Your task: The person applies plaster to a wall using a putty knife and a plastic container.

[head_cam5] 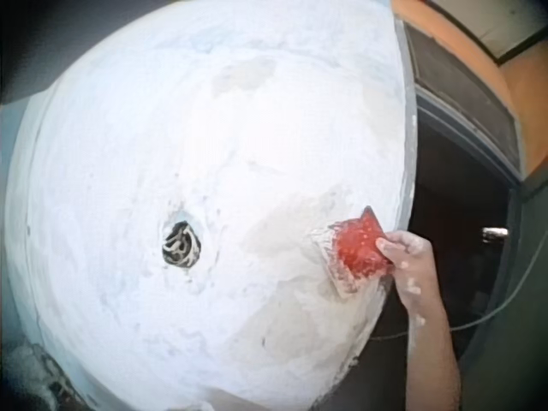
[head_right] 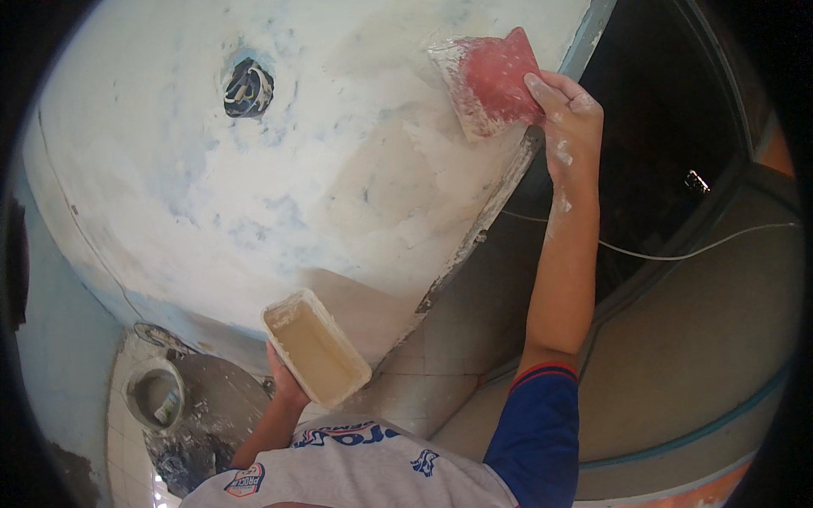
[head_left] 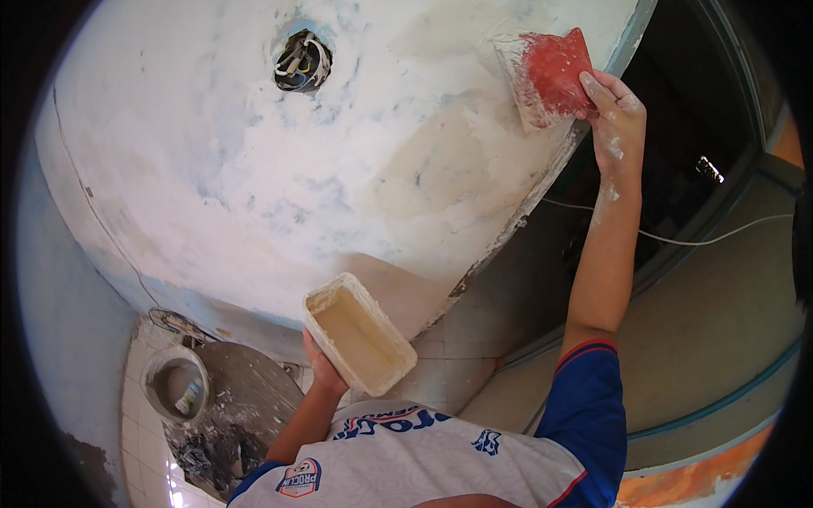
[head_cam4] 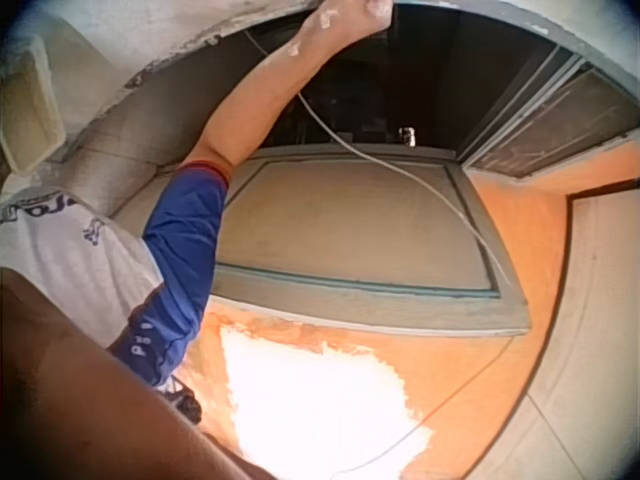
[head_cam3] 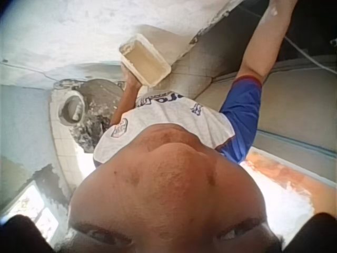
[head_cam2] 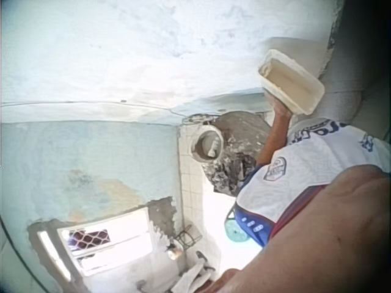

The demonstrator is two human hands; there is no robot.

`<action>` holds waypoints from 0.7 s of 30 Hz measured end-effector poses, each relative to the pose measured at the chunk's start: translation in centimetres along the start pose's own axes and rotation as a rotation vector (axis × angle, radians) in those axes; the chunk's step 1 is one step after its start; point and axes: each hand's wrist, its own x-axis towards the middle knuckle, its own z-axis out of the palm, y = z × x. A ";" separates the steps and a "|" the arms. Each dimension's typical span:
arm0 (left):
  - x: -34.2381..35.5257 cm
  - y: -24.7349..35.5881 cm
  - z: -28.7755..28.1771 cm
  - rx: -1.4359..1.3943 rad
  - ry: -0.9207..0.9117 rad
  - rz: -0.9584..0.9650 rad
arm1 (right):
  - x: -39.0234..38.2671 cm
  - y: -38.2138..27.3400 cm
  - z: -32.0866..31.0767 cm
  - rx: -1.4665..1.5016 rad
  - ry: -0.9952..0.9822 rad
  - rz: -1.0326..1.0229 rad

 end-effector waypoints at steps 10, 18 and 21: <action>0.2 -0.1 0.0 -0.013 -0.022 -0.017 | -0.2 -0.5 -0.2 -0.016 -0.001 -0.045; 0.1 0.0 0.3 -0.048 0.003 0.010 | 0.0 -0.6 0.1 -0.011 0.008 -0.028; 0.1 0.0 1.2 -0.032 -0.036 0.004 | -0.1 -0.4 0.3 -0.028 0.003 -0.019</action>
